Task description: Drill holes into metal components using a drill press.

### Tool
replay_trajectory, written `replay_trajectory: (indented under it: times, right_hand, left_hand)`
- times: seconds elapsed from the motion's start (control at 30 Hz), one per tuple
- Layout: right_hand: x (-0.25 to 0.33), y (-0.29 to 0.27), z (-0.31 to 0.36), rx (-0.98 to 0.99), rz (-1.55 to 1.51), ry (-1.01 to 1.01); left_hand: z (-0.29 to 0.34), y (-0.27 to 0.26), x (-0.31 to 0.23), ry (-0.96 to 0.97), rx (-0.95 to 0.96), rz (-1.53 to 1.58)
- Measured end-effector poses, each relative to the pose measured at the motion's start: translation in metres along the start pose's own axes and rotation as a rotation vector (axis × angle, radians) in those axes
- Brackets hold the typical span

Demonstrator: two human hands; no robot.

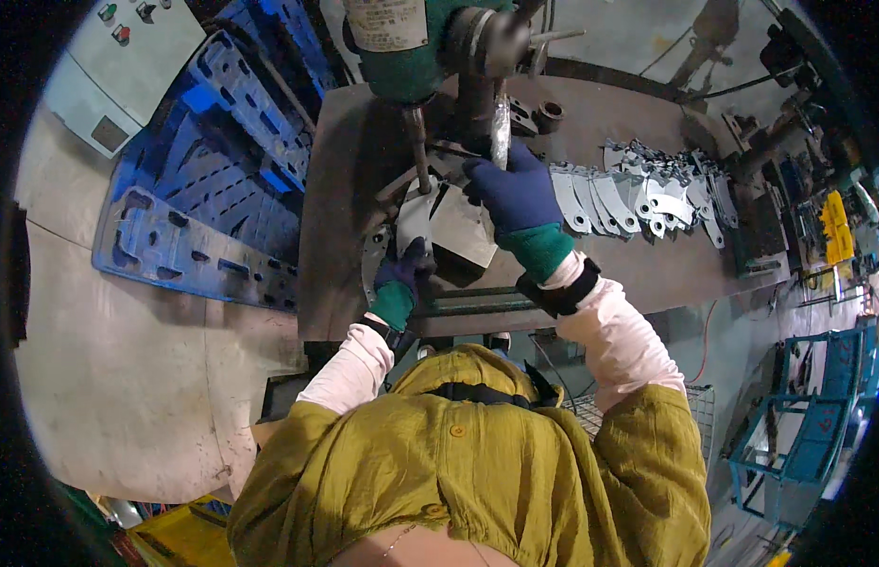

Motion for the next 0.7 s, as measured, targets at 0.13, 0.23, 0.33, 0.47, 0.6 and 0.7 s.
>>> replay_trajectory:
  times: [0.13, 0.23, 0.33, 0.47, 0.6, 0.7]
  right_hand:
    - [-0.015, -0.001, -0.024, -0.201, 0.271, -0.259]
    - [-0.019, -0.018, -0.033, -0.361, 0.432, -0.408]
    - [-0.018, -0.018, -0.035, -0.400, 0.503, -0.490]
    - [-0.018, -0.016, -0.044, -0.486, 0.619, -0.627]
    - [-0.015, -0.016, -0.047, -0.529, 0.676, -0.662]
    - [-0.018, -0.020, -0.052, -0.597, 0.733, -0.759]
  left_hand:
    - [-0.009, -0.035, 0.035, 0.170, 0.026, -0.340]
    - [0.000, -0.007, 0.004, -0.019, 0.016, -0.359]
    - [0.012, 0.005, -0.040, -0.064, -0.007, -0.479]
    - [0.014, 0.001, -0.046, -0.023, -0.029, -0.742]
    - [0.009, -0.006, -0.047, -0.093, -0.027, -0.796]
    - [0.008, -0.004, -0.042, 0.032, 0.021, -0.619]
Point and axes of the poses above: each hand's wrist, its own z-axis away from the middle knuckle, its own y-axis out of the palm, x = y × z, the point moved 3 cm from there along -z, towards the middle knuckle, and after that the axes turned 12 degrees about y, right-handed, at the moved point
